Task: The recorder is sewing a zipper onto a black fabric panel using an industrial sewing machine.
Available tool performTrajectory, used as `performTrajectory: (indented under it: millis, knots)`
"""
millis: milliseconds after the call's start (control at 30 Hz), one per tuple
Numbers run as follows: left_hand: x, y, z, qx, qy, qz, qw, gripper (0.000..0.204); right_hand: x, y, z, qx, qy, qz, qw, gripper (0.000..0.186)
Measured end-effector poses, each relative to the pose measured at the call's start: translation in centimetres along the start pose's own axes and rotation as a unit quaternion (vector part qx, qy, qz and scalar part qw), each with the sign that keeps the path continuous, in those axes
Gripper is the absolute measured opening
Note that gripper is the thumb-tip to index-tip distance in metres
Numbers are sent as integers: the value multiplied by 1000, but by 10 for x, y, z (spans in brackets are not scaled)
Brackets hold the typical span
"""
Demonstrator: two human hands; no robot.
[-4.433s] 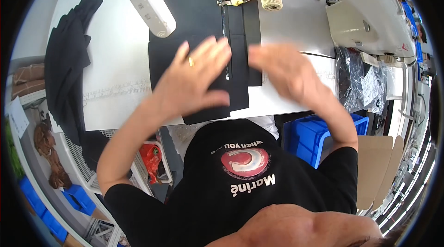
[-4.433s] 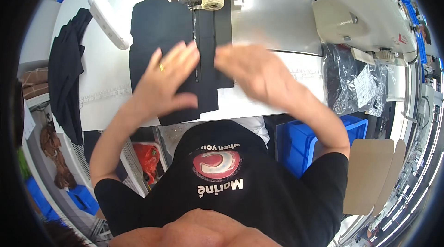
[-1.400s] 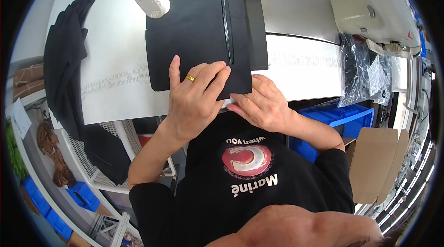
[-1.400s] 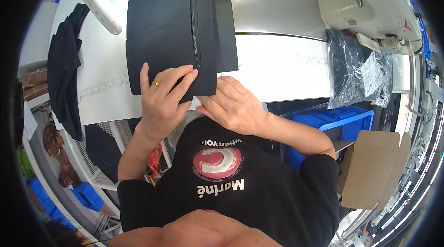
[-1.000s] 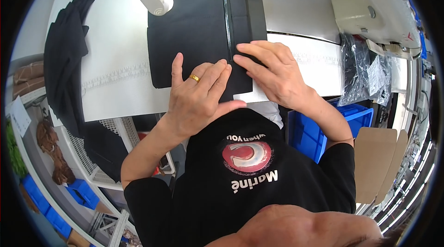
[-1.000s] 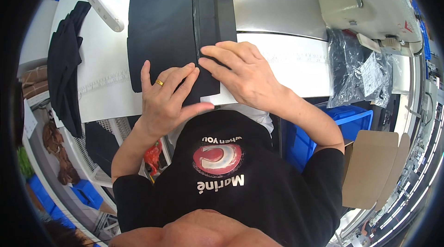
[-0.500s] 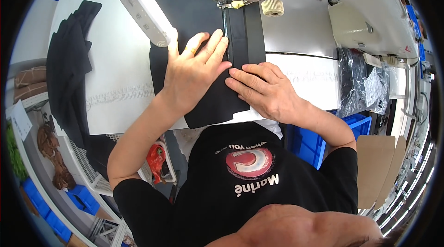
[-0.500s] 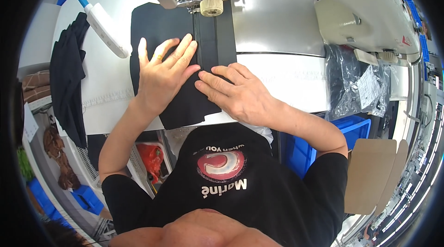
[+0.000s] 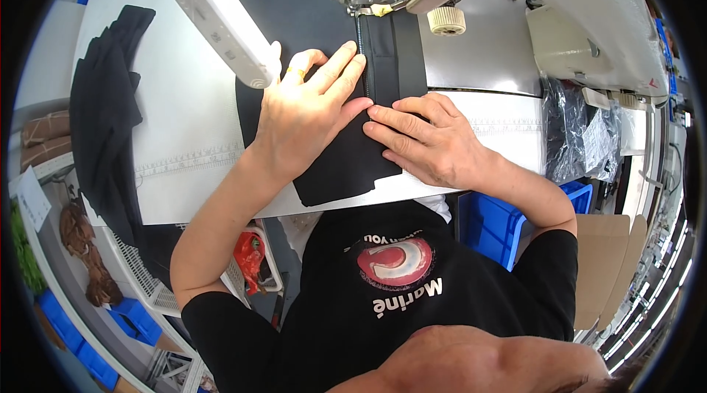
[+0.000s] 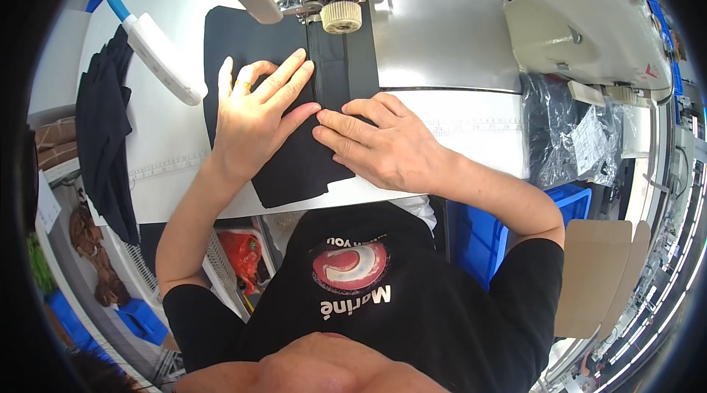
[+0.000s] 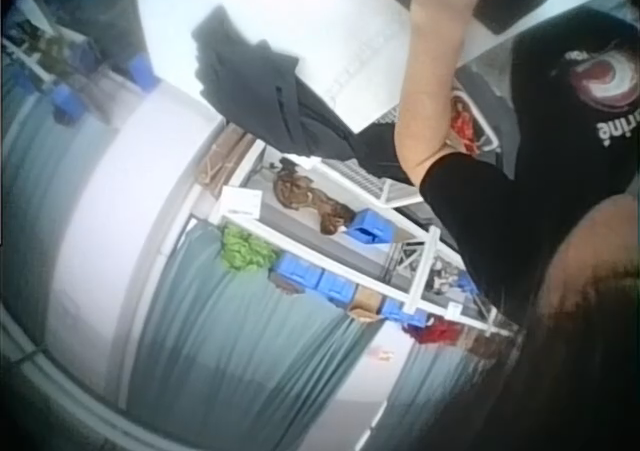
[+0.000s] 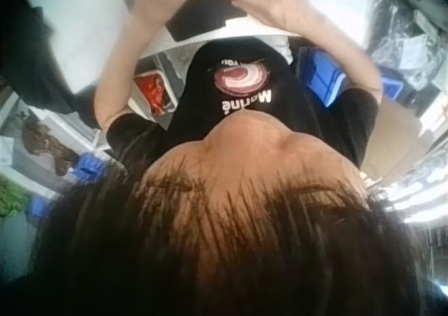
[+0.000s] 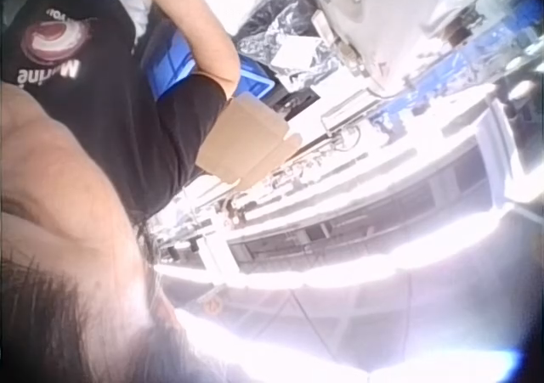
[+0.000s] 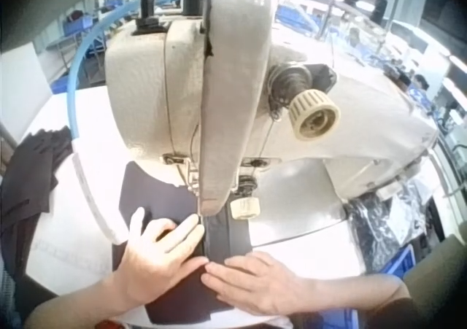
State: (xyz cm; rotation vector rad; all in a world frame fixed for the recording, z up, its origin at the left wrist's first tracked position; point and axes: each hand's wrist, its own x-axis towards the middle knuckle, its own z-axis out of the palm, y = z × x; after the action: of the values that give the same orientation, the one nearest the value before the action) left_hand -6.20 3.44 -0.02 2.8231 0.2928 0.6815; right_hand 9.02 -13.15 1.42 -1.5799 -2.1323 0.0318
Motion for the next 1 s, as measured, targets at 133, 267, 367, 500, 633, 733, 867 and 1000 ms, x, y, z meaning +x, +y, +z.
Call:
performTrajectory:
  millis: [133, 267, 367, 500, 633, 733, 867, 1000]
  knots:
    - [4, -1, -1, 1, -4, 3, 1000, 50, 2, 5, -1, -11, -10, -10, 1000, 44]
    - [9, -4, 3, 37, 2, 2, 999, 50, 6, 11, -1, -14, -3, -10, 1000, 45]
    - [12, -6, 6, 58, 7, 3, 998, 49, 10, 17, -1, -15, -5, -12, 1000, 46]
    - [14, -11, 7, 99, 21, 21, 995, 45, 15, 23, 0, -25, -1, -13, 1000, 45]
    - [19, -17, 9, 94, 33, 14, 995, 41, 18, 29, 2, -35, 6, -11, 999, 44]
    - [21, -18, 12, 126, 54, 20, 990, 39, 21, 33, 2, -45, 3, -9, 999, 44]
    - [22, -22, 14, 114, 70, 35, 990, 37, 25, 40, 3, -46, 12, -7, 999, 43]
    - [22, -25, 15, 112, 89, 45, 989, 35, 28, 47, 3, -60, 4, -12, 998, 44]
